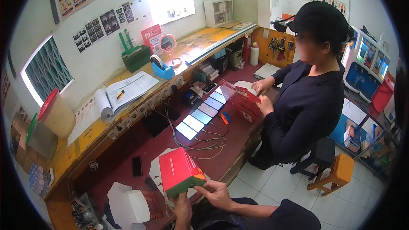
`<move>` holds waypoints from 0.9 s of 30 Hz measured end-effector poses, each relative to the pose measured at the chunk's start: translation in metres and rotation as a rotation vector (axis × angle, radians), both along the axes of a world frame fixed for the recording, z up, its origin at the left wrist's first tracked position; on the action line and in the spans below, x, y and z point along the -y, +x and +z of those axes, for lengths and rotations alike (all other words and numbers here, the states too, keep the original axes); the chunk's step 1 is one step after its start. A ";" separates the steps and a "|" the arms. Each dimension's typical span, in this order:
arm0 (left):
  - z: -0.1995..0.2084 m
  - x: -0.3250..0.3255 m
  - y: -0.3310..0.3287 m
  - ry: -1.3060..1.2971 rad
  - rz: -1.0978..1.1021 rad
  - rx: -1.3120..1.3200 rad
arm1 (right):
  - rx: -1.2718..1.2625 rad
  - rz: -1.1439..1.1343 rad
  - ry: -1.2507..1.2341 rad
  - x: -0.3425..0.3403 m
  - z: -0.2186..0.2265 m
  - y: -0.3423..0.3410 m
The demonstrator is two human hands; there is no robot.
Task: The person is folding and assembling cardboard boxes for food packaging in a kitchen or storage area.
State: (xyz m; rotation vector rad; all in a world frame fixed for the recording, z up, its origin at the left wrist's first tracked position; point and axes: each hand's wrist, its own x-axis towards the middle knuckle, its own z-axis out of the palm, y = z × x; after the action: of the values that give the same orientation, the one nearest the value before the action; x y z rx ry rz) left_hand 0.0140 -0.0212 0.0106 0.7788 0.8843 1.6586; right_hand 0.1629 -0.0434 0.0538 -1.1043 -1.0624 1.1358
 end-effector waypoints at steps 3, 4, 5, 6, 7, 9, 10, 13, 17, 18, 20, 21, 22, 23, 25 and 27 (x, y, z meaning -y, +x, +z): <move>0.016 0.009 0.014 -0.085 -0.065 0.097 | -0.206 0.145 -0.041 0.000 -0.027 -0.009; 0.027 0.012 0.019 -0.151 -0.088 0.191 | -0.207 0.145 -0.043 -0.002 -0.022 -0.012; 0.028 0.011 0.020 -0.153 -0.086 0.191 | -0.308 0.094 -0.042 -0.005 -0.013 -0.013; 0.030 0.009 0.021 -0.132 -0.117 0.176 | -0.407 0.043 -0.040 -0.007 -0.008 -0.013; 0.031 0.009 0.022 -0.111 -0.146 0.161 | -0.406 0.047 -0.041 -0.008 -0.013 -0.012; 0.030 0.012 0.025 -0.084 -0.124 0.093 | -0.385 0.144 -0.137 -0.014 -0.028 -0.009; 0.030 0.014 0.025 -0.057 -0.107 0.024 | -0.384 0.148 -0.140 -0.015 -0.034 -0.010; 0.046 0.012 0.013 0.046 -0.247 0.765 | -0.460 0.101 -0.075 -0.019 -0.037 -0.013; 0.027 0.003 0.002 -0.234 -0.077 0.691 | -0.343 0.020 0.085 -0.024 -0.036 -0.013; 0.020 0.004 0.002 -0.231 -0.069 0.694 | -0.207 0.003 0.123 -0.024 -0.042 -0.015; 0.006 0.008 0.004 -0.339 0.074 0.375 | -0.072 -0.003 0.160 -0.022 -0.052 -0.013; 0.004 0.011 0.006 -0.341 0.094 0.383 | 0.080 -0.046 0.210 -0.021 -0.035 -0.011; 0.005 0.012 0.010 -0.305 0.065 0.330 | 0.231 -0.092 0.263 -0.019 -0.025 -0.009; 0.005 0.013 0.011 -0.270 0.040 0.276 | 0.233 -0.073 0.260 -0.019 -0.028 -0.011; 0.003 0.012 0.012 -0.249 0.030 0.265 | 0.332 -0.169 0.378 -0.023 -0.042 -0.016; 0.008 0.007 0.013 -0.337 -0.028 0.313 | 0.356 -0.160 0.395 -0.031 -0.053 -0.017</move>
State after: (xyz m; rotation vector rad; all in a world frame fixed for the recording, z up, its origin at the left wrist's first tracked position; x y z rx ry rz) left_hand 0.0271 -0.0279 0.0183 0.2898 0.8914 1.5016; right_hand 0.1460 -0.0127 0.0013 -1.0691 -1.3777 0.5766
